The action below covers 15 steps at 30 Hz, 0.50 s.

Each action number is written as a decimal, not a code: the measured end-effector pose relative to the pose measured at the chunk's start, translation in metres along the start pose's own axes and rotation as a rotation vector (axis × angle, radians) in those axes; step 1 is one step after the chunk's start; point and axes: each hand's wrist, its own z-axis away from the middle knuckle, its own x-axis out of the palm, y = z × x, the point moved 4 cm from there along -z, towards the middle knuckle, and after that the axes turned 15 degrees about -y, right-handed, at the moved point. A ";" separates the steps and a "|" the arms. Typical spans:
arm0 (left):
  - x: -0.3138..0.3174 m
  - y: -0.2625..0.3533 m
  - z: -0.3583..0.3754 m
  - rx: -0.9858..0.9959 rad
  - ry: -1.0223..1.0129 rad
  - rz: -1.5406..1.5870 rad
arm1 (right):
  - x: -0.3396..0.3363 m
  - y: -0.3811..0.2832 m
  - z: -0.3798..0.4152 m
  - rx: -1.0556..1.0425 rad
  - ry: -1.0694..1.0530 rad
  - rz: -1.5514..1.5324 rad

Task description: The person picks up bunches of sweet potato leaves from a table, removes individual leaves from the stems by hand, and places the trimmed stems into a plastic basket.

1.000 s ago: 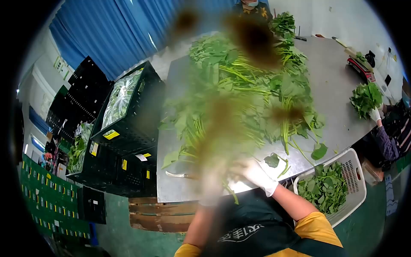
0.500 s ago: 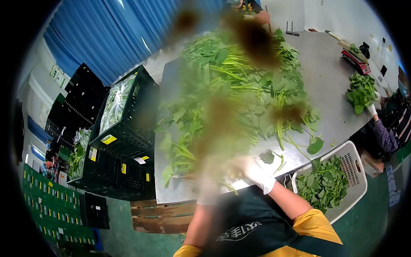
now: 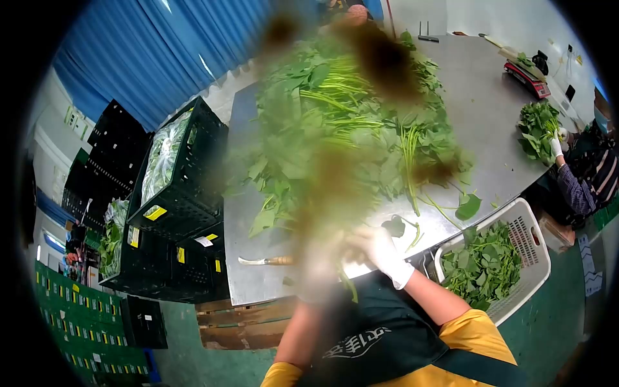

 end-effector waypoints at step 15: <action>-0.068 -0.007 -0.008 0.237 0.170 -0.454 | -0.016 0.002 -0.008 -0.154 0.121 -0.151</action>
